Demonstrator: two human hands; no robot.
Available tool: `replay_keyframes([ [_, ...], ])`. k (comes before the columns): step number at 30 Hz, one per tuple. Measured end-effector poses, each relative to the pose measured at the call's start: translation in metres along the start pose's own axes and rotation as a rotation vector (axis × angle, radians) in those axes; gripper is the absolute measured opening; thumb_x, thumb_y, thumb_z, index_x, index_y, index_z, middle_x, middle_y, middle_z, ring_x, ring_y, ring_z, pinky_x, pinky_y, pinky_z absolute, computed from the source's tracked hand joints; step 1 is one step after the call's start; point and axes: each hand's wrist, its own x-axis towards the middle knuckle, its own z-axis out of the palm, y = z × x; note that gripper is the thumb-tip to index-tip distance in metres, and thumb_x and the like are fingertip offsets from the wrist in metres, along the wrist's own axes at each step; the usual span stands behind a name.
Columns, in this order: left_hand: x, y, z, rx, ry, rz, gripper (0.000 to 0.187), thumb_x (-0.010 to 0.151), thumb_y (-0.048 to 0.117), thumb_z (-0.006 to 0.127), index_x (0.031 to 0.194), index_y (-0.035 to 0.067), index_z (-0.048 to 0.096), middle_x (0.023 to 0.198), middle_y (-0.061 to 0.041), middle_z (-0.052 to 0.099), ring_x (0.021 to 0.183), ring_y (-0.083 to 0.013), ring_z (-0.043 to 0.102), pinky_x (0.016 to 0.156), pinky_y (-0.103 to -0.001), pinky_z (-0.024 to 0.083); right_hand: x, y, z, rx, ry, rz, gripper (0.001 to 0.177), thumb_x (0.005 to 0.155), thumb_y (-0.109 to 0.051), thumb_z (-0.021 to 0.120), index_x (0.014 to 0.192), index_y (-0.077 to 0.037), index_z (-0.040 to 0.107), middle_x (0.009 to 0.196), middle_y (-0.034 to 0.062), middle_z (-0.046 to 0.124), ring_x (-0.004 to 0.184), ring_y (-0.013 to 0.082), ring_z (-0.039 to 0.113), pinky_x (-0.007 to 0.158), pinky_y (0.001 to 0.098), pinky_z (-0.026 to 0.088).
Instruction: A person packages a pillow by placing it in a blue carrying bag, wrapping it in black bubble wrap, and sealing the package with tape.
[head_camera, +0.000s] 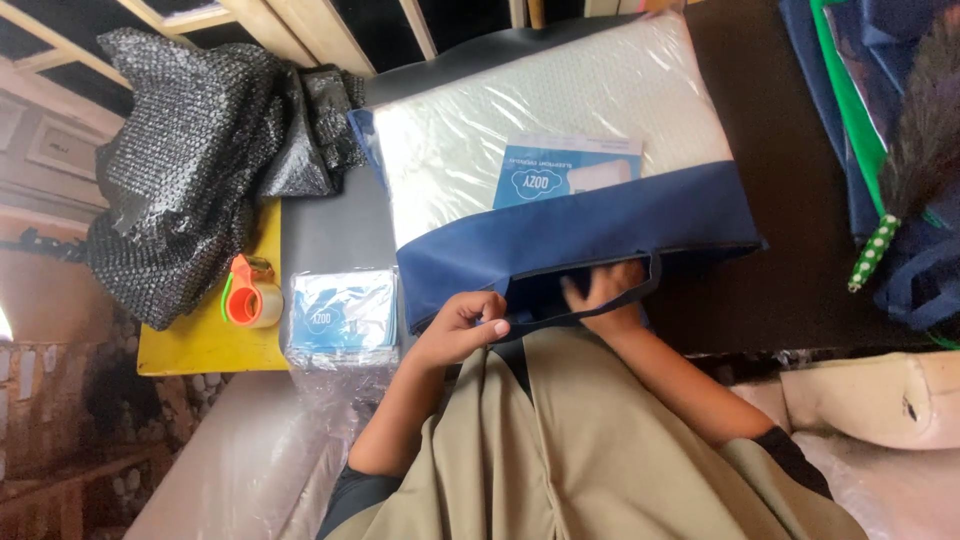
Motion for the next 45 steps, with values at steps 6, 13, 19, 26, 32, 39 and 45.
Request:
replay_keyframes([
  [6,0.008,0.017,0.018,0.009,0.051,0.001,0.037,0.098,0.004,0.070,0.069,0.011,0.047,0.063,-0.002,0.046,0.059,-0.0122,0.037,0.058,-0.028,0.035,0.093,-0.040,-0.020,-0.421,0.037,-0.156,0.045,0.105,-0.037,0.042,0.148,-0.032,0.032,0.147,0.0061,0.036,0.132,0.0351,0.034,0.097,0.0711,0.024],
  [13,-0.021,-0.016,0.009,-0.025,0.196,0.021,0.036,0.099,0.003,0.067,0.070,0.010,0.047,0.065,-0.002,0.045,0.060,-0.0120,0.037,0.059,-0.028,0.034,0.135,-0.059,-0.055,-0.834,0.091,-0.323,0.057,0.109,-0.043,0.030,0.165,-0.040,0.022,0.172,0.0043,0.028,0.158,0.0380,0.025,0.115,0.0828,0.017],
  [19,-0.035,-0.017,-0.004,0.208,0.460,0.081,0.026,0.106,0.017,0.055,0.087,0.000,0.062,0.095,-0.021,0.066,0.096,-0.0318,0.063,0.091,-0.041,0.046,0.138,-0.090,-0.065,-0.775,-0.052,-0.207,0.055,0.108,-0.044,0.027,0.163,-0.045,0.024,0.172,0.0016,0.026,0.158,0.0410,0.016,0.106,0.0899,0.008],
  [26,-0.117,-0.077,-0.072,0.740,1.117,-0.595,0.051,0.102,0.020,0.064,0.140,-0.007,0.046,0.130,-0.037,0.054,0.124,-0.0540,0.055,0.106,-0.062,0.045,0.053,-0.114,0.002,-0.646,-0.316,-0.301,0.038,0.097,-0.048,0.047,0.122,-0.023,0.061,0.125,0.0094,0.063,0.124,0.0335,0.059,0.099,0.0635,0.046],
  [32,-0.154,-0.134,-0.081,0.236,1.137,-0.706,0.058,0.097,0.025,0.075,0.142,-0.003,0.053,0.124,-0.032,0.061,0.119,-0.0433,0.063,0.099,-0.052,0.054,0.036,-0.110,0.116,-0.005,-0.549,-0.784,0.027,0.094,-0.049,0.069,0.103,-0.024,0.073,0.096,0.0006,0.070,0.094,0.0217,0.069,0.088,0.0351,0.054],
  [39,-0.184,-0.204,-0.105,-0.019,1.110,-0.682,0.036,0.096,0.032,0.076,0.105,0.004,0.054,0.092,-0.013,0.058,0.077,-0.0229,0.068,0.066,-0.031,0.060,0.018,-0.201,0.130,-0.094,-0.621,-0.660,0.039,0.076,-0.052,0.085,0.084,-0.017,0.072,0.075,0.0017,0.070,0.074,0.0212,0.072,0.064,0.0318,0.059],
  [45,-0.197,-0.170,-0.108,-0.125,1.049,-0.660,0.026,0.098,0.028,0.073,0.100,0.007,0.058,0.084,-0.005,0.060,0.071,-0.0127,0.068,0.064,-0.023,0.060,0.002,-0.212,0.156,-0.290,-0.492,-0.664,0.033,0.099,-0.043,0.059,0.094,-0.014,0.074,0.090,0.0098,0.077,0.085,0.0315,0.074,0.075,0.0421,0.060],
])
